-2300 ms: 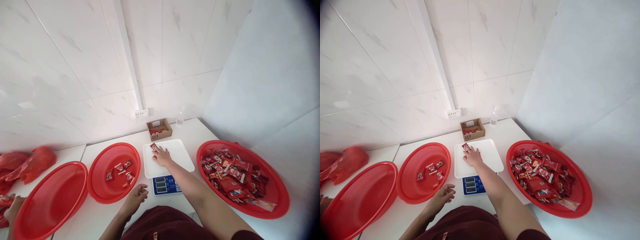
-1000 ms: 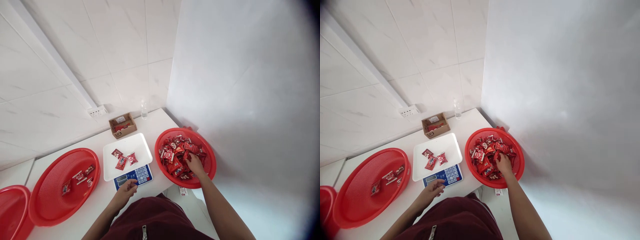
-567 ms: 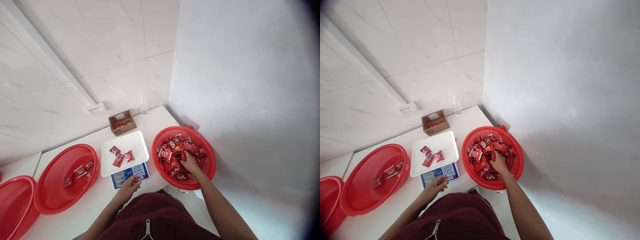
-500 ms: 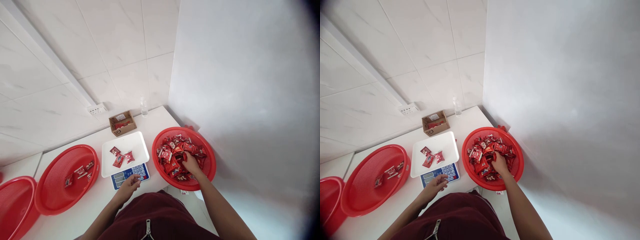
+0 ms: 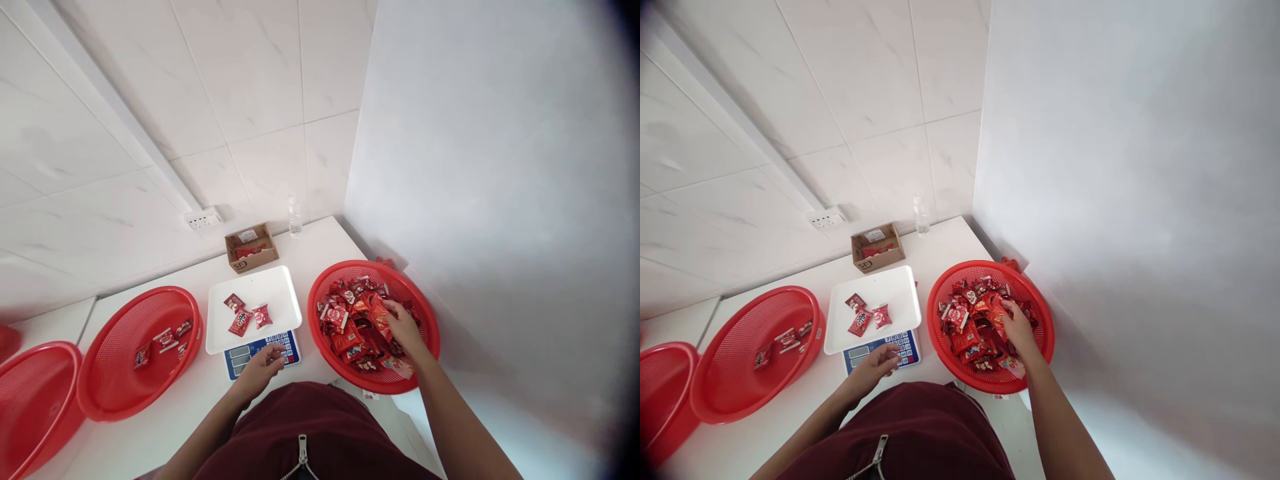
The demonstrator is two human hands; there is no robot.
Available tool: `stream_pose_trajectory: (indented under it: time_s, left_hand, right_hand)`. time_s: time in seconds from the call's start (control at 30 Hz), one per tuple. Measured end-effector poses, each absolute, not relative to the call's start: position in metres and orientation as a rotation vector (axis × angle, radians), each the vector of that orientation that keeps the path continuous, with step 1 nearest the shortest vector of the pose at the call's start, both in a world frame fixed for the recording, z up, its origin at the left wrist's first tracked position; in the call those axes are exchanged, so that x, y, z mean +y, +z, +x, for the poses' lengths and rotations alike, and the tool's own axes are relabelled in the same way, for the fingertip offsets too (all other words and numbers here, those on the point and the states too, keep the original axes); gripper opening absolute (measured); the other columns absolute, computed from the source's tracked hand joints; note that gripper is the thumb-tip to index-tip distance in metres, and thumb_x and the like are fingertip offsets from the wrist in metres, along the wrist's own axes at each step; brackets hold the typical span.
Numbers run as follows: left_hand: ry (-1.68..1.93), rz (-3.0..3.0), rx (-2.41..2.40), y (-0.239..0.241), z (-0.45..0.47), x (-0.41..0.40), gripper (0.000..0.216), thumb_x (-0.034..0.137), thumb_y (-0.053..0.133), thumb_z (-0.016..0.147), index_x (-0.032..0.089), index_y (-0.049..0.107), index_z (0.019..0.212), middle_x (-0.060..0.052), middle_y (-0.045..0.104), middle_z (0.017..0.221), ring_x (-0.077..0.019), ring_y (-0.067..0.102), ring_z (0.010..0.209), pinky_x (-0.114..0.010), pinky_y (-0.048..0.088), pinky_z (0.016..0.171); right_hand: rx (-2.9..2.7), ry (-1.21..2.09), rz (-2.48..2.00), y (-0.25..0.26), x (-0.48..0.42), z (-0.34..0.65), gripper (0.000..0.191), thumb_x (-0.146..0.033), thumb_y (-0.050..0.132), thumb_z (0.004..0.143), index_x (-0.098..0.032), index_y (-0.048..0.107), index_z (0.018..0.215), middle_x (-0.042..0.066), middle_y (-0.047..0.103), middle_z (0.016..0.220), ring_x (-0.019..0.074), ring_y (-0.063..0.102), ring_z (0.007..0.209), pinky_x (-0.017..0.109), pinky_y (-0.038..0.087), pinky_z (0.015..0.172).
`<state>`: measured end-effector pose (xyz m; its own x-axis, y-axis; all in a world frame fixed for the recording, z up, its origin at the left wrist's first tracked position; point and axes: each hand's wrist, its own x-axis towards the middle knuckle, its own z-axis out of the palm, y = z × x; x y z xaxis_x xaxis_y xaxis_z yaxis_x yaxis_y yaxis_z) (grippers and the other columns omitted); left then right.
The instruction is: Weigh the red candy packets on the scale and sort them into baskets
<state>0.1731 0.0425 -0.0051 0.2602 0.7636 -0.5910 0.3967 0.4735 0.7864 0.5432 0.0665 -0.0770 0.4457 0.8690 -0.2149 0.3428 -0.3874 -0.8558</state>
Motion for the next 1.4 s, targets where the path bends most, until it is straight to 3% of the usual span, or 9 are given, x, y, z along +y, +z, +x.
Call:
stream_pose_trajectory:
  time_s: [0.13,0.3,0.53,0.73,0.87,1.0,1.23,1.3,1.4]
  left_hand:
    - [0.353,1.135,1.353,-0.008,0.170,0.043,0.043,0.047,0.063,0.073,0.019,0.056,0.105,-0.003,0.060,0.087,-0.0175,0.057,0.081,-0.033,0.043,0.075]
    - [0.366,1.122,1.347,-0.003,0.181,0.040,0.047,0.051,0.064,0.071,0.018,0.057,0.104,-0.003,0.061,0.087,-0.0174,0.058,0.080,-0.032,0.044,0.073]
    - [0.493,0.791,1.134,0.022,0.208,0.041,0.064,0.051,0.069,0.070,0.023,0.046,0.123,-0.008,0.061,0.105,-0.0204,0.061,0.093,-0.035,0.049,0.077]
    - [0.602,0.658,1.156,0.017,0.204,0.033,0.054,0.045,0.078,0.061,0.017,0.056,0.102,-0.004,0.064,0.090,-0.0152,0.063,0.074,-0.026,0.048,0.063]
    - [0.666,0.584,1.280,0.013,0.181,0.026,0.049,0.046,0.076,0.062,0.017,0.055,0.096,-0.002,0.066,0.084,-0.0129,0.061,0.068,-0.025,0.046,0.061]
    - [0.710,0.500,1.326,0.013,0.149,0.019,0.047,0.046,0.075,0.065,0.019,0.055,0.099,-0.004,0.068,0.093,-0.0139,0.064,0.074,-0.027,0.047,0.069]
    - [0.766,0.426,1.319,0.016,0.108,0.011,0.045,0.041,0.074,0.069,0.018,0.057,0.104,-0.008,0.069,0.101,-0.0155,0.065,0.081,-0.028,0.046,0.075]
    - [0.765,0.441,1.299,0.017,0.101,0.010,0.046,0.041,0.074,0.069,0.018,0.057,0.106,-0.008,0.068,0.104,-0.0155,0.064,0.083,-0.028,0.045,0.075]
    - [0.749,0.491,1.256,0.018,0.093,0.009,0.049,0.039,0.075,0.068,0.019,0.057,0.109,-0.008,0.066,0.109,-0.0154,0.063,0.086,-0.028,0.043,0.076]
  right_hand:
    - [-0.946,0.915,-1.841,-0.060,0.075,0.538,0.043,-0.023,0.048,0.070,-0.019,0.059,0.111,0.008,0.065,0.115,0.0226,0.060,0.106,0.036,0.048,0.091]
    - [-0.837,1.194,-1.630,-0.031,0.077,0.512,0.040,-0.027,0.050,0.070,-0.020,0.059,0.108,0.006,0.068,0.108,0.0216,0.064,0.094,0.033,0.052,0.080]
    - [-1.343,1.536,-1.316,0.008,0.064,0.429,0.032,-0.025,0.055,0.072,-0.022,0.065,0.103,0.005,0.066,0.112,0.0230,0.058,0.107,0.038,0.045,0.094]
    - [-1.435,1.795,-1.107,0.005,0.053,0.380,0.033,-0.030,0.061,0.074,-0.022,0.065,0.105,0.006,0.068,0.107,0.0220,0.062,0.100,0.039,0.047,0.092]
    - [-1.158,1.755,-1.289,-0.023,0.058,0.377,0.039,-0.041,0.067,0.070,-0.021,0.064,0.103,0.009,0.068,0.106,0.0231,0.062,0.101,0.037,0.049,0.087]
    - [-1.020,1.656,-1.313,-0.040,0.071,0.369,0.046,-0.043,0.066,0.070,-0.022,0.061,0.110,0.009,0.064,0.119,0.0237,0.059,0.108,0.037,0.047,0.091]
    - [-1.082,1.530,-1.392,-0.040,0.102,0.326,0.068,-0.041,0.062,0.071,-0.031,0.040,0.135,0.005,0.037,0.147,0.0246,0.036,0.134,0.042,0.035,0.106]
    - [-1.239,1.460,-1.447,-0.039,0.102,0.320,0.063,-0.043,0.061,0.072,-0.029,0.045,0.131,0.006,0.041,0.145,0.0252,0.036,0.134,0.043,0.032,0.108]
    - [-1.414,1.562,-1.375,-0.039,0.088,0.312,0.051,-0.048,0.059,0.074,-0.023,0.056,0.118,0.010,0.059,0.124,0.0258,0.052,0.119,0.043,0.038,0.102]
